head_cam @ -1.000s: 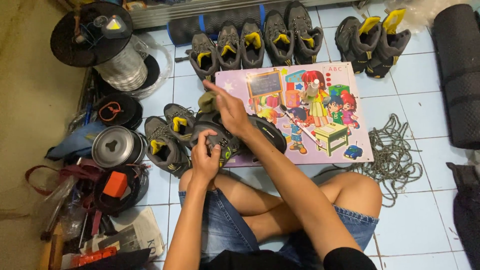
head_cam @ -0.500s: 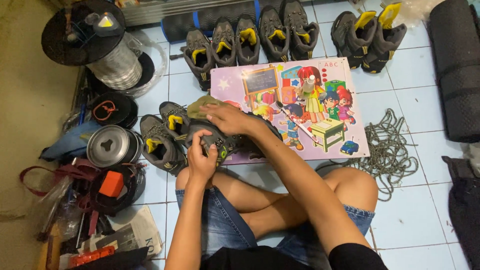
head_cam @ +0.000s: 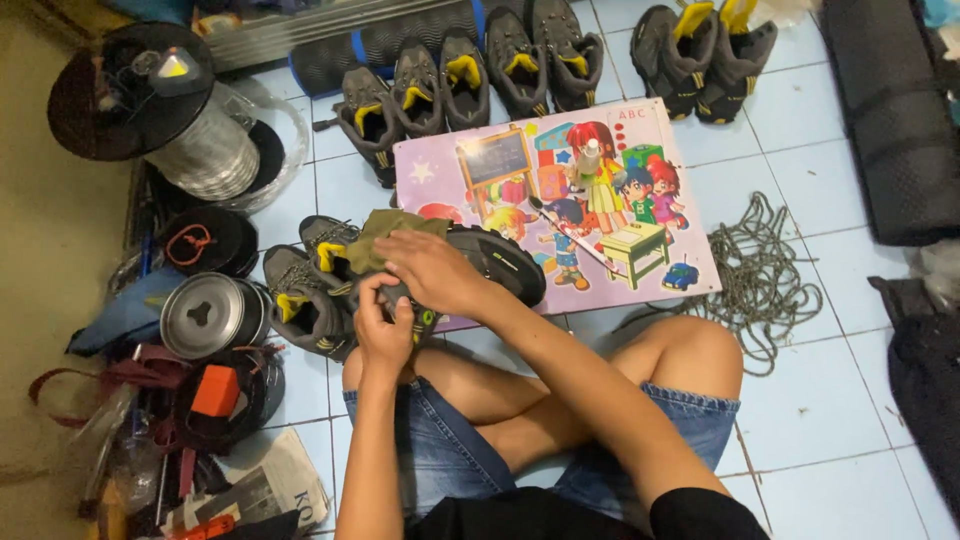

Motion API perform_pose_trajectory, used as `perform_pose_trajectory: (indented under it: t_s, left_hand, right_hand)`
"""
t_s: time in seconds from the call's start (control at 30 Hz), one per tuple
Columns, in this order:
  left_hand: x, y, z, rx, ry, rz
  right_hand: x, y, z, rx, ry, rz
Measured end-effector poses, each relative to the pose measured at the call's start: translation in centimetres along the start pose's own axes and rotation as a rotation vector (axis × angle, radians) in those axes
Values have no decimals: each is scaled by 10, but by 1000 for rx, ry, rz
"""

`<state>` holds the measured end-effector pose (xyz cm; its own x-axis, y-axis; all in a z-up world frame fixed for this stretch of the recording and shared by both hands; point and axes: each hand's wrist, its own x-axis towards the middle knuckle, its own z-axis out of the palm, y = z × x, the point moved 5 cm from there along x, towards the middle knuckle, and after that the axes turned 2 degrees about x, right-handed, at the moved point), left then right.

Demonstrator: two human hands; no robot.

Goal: Cleaning hiking boots using a brush, cloth, and cleaning solution while sitting on the floor.

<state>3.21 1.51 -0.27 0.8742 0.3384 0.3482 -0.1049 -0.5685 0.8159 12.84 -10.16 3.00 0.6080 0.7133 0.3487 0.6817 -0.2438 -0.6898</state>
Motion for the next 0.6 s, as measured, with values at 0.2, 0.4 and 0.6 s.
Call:
perform_pose_trajectory:
  t_s: [0.2, 0.4, 0.6]
  left_hand:
    - [-3, 15, -3, 22, 76, -15]
    - [-2, 20, 4, -25, 138, -35]
    - [4, 31, 3, -51, 147, -54]
  right_hand:
    - [-38, 4, -29, -239, 159, -56]
    - [-89, 26, -55, -424, 256, 28]
    - [-124, 33, -87, -499, 278, 291]
